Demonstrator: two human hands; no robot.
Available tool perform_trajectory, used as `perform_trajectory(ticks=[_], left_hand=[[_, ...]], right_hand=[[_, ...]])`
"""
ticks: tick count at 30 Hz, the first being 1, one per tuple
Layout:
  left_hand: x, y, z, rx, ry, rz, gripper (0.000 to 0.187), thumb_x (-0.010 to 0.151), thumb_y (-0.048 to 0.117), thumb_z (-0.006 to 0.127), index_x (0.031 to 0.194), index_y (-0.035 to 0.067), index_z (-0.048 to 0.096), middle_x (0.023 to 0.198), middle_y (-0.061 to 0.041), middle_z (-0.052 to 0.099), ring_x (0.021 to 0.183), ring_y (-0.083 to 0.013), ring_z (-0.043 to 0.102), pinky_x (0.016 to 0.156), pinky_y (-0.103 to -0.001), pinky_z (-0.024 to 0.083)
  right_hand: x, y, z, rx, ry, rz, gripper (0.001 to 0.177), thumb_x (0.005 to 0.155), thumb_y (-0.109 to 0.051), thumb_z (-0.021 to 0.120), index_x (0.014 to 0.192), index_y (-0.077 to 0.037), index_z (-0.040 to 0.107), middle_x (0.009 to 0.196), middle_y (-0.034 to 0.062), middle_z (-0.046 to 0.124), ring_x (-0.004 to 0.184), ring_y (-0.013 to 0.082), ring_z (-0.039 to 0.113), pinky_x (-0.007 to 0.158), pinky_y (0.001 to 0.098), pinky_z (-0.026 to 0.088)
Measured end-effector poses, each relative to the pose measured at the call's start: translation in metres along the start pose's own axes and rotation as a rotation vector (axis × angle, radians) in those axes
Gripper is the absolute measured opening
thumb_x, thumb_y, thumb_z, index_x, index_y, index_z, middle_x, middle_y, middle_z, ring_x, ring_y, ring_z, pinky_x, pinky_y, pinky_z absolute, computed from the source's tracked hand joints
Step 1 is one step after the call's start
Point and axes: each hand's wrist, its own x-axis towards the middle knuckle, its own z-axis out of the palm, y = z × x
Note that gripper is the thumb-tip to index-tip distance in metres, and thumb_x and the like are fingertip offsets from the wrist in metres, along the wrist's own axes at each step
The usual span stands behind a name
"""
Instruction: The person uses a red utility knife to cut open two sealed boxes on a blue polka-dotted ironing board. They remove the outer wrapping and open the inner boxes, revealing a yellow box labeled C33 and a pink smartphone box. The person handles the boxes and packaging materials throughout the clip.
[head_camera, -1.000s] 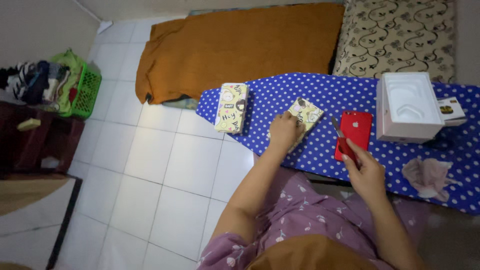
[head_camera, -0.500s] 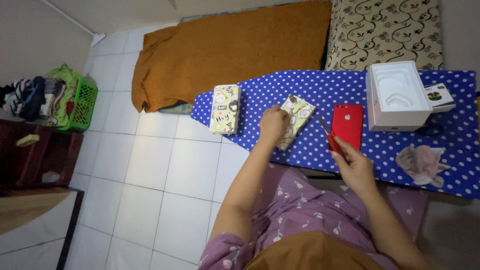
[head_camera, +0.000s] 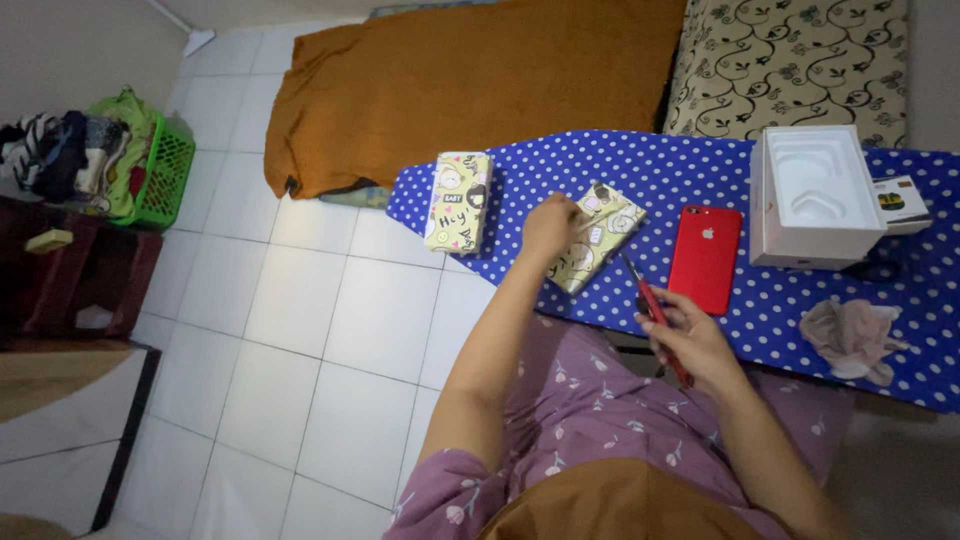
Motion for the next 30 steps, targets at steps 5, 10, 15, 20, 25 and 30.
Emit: perform_trajectory(ticks=[5, 10, 15, 20, 25, 30], left_hand=[[0.005, -0.004, 0.005, -0.005, -0.046, -0.007, 0.025, 0.089, 0.035, 0.069, 0.096, 0.013, 0.079, 0.100, -0.011, 0.072, 0.093, -0.0366, 0.069, 0.080, -0.049, 0.054], [-0.001, -0.003, 0.014, -0.101, 0.004, -0.019, 0.025, 0.092, 0.032, 0.067, 0.093, 0.009, 0.075, 0.089, -0.015, 0.072, 0.084, -0.0395, 0.069, 0.076, -0.050, 0.054], [-0.036, 0.014, 0.004, -0.226, 0.277, 0.041, 0.015, 0.097, 0.023, 0.068, 0.101, 0.009, 0.072, 0.103, -0.017, 0.068, 0.097, -0.0372, 0.066, 0.087, -0.046, 0.053], [-0.082, 0.036, -0.015, -0.086, 0.213, 0.312, 0.037, 0.081, 0.008, 0.072, 0.115, 0.020, 0.077, 0.129, -0.016, 0.059, 0.114, -0.0384, 0.058, 0.095, -0.044, 0.051], [-0.091, 0.043, -0.021, -0.015, 0.052, 0.333, 0.038, 0.086, 0.013, 0.077, 0.122, 0.023, 0.074, 0.133, -0.011, 0.059, 0.117, -0.0350, 0.056, 0.097, -0.044, 0.050], [-0.096, 0.041, -0.011, 0.088, 0.124, 0.444, 0.041, 0.075, 0.017, 0.074, 0.116, 0.021, 0.075, 0.129, -0.008, 0.061, 0.120, -0.0326, 0.057, 0.093, -0.044, 0.049]], right_hand=[[0.005, 0.001, 0.001, 0.125, 0.026, 0.023, 0.049, 0.097, -0.012, 0.056, 0.145, -0.004, 0.047, 0.118, 0.0174, 0.071, 0.072, 0.0189, 0.068, 0.056, 0.0314, 0.055], [0.008, 0.007, -0.002, 0.138, 0.077, 0.005, 0.044, 0.102, -0.016, 0.054, 0.142, -0.002, 0.043, 0.117, 0.0199, 0.072, 0.073, 0.0230, 0.068, 0.060, 0.0352, 0.057], [0.006, 0.014, -0.006, 0.129, 0.103, 0.032, 0.043, 0.102, -0.016, 0.055, 0.142, -0.002, 0.048, 0.106, 0.0164, 0.069, 0.072, 0.0240, 0.069, 0.062, 0.0378, 0.059], [0.011, 0.012, -0.013, 0.039, 0.092, -0.032, 0.045, 0.102, -0.014, 0.054, 0.145, -0.003, 0.049, 0.103, 0.0130, 0.070, 0.072, 0.0201, 0.068, 0.064, 0.0342, 0.057], [0.013, 0.005, -0.021, -0.032, 0.106, 0.008, 0.045, 0.101, -0.014, 0.055, 0.145, -0.005, 0.049, 0.101, 0.0122, 0.071, 0.070, 0.0179, 0.066, 0.062, 0.0320, 0.055], [0.005, 0.001, -0.031, 0.015, 0.054, 0.008, 0.044, 0.101, -0.014, 0.058, 0.144, -0.004, 0.052, 0.097, 0.0112, 0.070, 0.064, 0.0156, 0.064, 0.056, 0.0304, 0.053]])
